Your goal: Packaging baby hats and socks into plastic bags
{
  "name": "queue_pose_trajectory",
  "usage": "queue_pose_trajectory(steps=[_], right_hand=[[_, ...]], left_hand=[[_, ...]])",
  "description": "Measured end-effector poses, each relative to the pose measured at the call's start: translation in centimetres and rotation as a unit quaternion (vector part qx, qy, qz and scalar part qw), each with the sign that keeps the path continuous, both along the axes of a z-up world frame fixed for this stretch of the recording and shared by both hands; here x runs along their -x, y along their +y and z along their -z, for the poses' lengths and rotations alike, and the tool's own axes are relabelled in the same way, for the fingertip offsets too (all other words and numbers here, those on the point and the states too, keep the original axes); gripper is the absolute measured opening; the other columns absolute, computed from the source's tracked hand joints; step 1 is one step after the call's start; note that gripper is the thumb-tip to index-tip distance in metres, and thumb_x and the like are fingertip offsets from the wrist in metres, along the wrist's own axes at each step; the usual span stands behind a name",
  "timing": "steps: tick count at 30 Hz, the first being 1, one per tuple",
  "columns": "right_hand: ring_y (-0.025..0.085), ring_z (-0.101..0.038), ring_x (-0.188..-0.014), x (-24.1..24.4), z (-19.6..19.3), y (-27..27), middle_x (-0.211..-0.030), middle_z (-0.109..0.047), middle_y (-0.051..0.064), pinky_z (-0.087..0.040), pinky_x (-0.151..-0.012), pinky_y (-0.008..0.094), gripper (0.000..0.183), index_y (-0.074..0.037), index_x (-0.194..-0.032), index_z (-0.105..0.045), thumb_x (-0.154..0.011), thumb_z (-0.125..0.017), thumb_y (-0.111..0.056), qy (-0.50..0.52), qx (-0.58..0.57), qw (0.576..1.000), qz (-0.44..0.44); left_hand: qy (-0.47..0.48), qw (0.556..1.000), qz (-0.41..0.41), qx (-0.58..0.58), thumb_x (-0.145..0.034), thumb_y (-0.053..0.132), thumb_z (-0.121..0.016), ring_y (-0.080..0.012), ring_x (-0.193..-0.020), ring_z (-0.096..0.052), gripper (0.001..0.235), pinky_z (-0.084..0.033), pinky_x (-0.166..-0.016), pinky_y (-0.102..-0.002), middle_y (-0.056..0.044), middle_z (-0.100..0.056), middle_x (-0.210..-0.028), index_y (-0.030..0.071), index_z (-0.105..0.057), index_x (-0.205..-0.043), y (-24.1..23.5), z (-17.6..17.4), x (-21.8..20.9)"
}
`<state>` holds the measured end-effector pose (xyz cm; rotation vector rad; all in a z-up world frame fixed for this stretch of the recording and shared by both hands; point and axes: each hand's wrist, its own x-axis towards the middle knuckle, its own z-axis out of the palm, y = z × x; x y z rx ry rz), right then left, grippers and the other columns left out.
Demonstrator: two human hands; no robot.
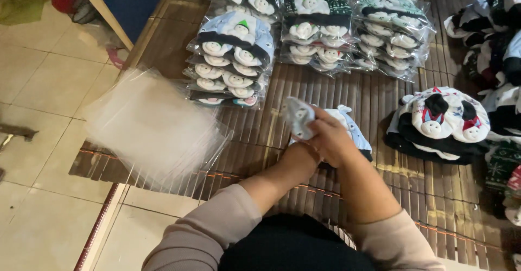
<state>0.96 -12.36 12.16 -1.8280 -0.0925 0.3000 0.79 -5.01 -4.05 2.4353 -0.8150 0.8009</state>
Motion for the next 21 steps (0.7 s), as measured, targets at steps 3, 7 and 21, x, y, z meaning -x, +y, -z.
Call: queue_pose_trajectory(steps=[3, 7, 21], right_hand=[[0.031, -0.066, -0.106, 1.0, -1.8, -4.7, -0.136, -0.061, 0.012, -0.061, -0.090, 0.055, 0.057, -0.011, -0.141, -0.056, -0.084, -0.049, -0.008, 0.123, -0.330, 0.934, 0.058], [0.034, -0.069, -0.107, 2.9, 0.0, -10.3, -0.130, -0.068, 0.015, -0.059, -0.091, 0.058, 0.048, -0.014, -0.133, -0.062, -0.087, -0.051, -0.009, 0.074, -0.407, 0.905, 0.100], [0.046, -0.041, -0.143, 7.4, 7.4, -4.2, -0.161, -0.035, 0.031, -0.040, -0.116, 0.053, 0.069, -0.005, -0.153, -0.049, -0.085, -0.058, 0.008, -0.452, 0.219, 0.862, 0.065]], left_hand=[[0.154, 0.986, 0.049, -0.039, -0.084, 0.013, -0.061, -0.0431, -0.082, -0.068, 0.024, -0.053, -0.065, -0.054, -0.021, -0.068, -0.088, 0.005, -0.072, -0.104, 1.1, -0.7, 0.0], [0.160, 0.985, -0.039, -0.047, -0.078, 0.019, -0.071, -0.0293, -0.108, -0.055, 0.038, -0.049, -0.083, -0.049, -0.005, -0.055, -0.108, 0.021, -0.057, -0.113, 2.6, -5.2, 0.7], [0.427, 0.889, -0.144, 0.080, -0.091, 0.030, -0.064, -0.0284, -0.101, -0.068, 0.027, -0.059, -0.084, -0.043, -0.004, -0.065, -0.107, 0.023, -0.077, -0.113, 4.4, -10.8, -1.5]])
